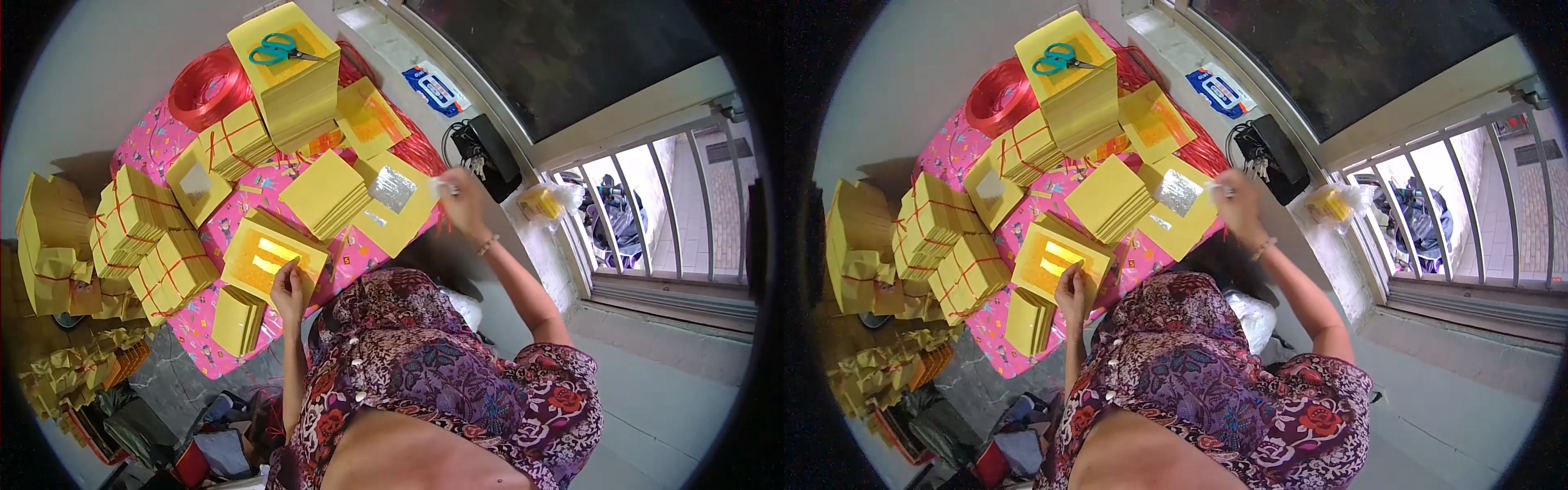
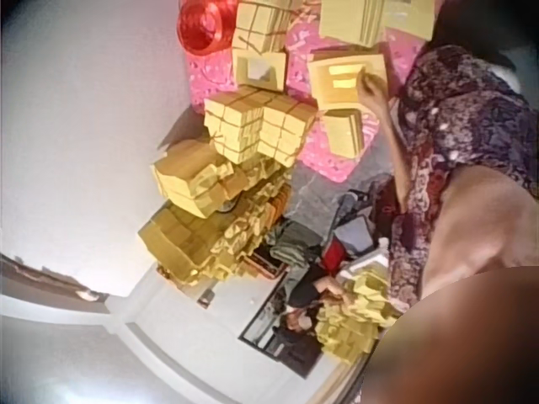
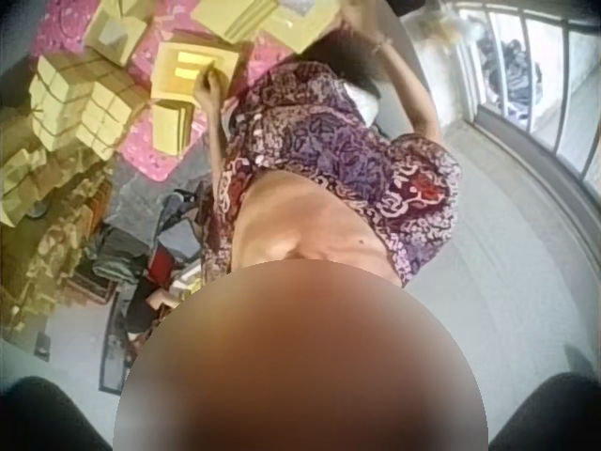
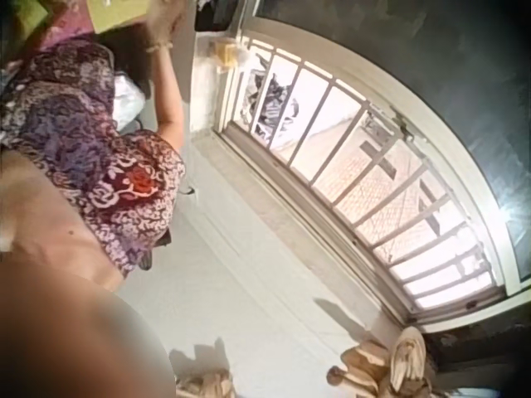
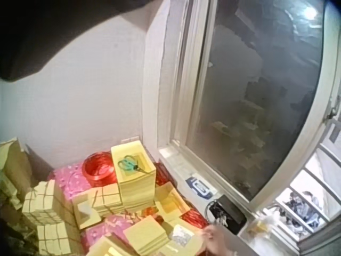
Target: Bundling stacks of yellow paper with red ribbon.
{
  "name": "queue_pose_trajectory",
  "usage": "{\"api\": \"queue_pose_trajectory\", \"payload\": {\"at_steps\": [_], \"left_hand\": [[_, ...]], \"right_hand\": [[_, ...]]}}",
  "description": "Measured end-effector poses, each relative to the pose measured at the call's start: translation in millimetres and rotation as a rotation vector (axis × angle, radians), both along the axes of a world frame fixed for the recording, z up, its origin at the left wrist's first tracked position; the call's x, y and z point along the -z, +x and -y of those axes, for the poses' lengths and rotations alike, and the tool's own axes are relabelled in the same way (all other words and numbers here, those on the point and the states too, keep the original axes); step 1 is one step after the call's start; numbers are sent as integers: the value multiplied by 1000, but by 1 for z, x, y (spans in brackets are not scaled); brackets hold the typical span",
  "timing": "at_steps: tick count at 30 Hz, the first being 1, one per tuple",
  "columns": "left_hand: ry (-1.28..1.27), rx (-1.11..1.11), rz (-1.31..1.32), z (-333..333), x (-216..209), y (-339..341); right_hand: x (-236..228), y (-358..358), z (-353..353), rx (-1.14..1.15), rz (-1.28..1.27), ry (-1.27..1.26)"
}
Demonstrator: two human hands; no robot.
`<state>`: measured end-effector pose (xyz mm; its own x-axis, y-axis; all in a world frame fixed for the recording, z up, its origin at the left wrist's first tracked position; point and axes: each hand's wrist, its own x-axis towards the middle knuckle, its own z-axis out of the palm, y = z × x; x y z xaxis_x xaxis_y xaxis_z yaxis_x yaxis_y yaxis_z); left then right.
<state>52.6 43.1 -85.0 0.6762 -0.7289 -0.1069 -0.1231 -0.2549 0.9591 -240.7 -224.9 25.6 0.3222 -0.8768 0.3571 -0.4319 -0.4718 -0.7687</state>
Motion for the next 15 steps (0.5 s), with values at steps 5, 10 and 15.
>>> {"api": "queue_pose_trajectory", "payload": {"at_steps": [5,10,15], "left_hand": [[-25,2,-3,-3,8,3],[16,10,-20,2,6,4],[8,12,62,0,12,0]], "right_hand": [[26,-84,42,388,-491,-304],[42,-106,60,375,-584,-458],[51,-87,42,386,-913,-421]]}}
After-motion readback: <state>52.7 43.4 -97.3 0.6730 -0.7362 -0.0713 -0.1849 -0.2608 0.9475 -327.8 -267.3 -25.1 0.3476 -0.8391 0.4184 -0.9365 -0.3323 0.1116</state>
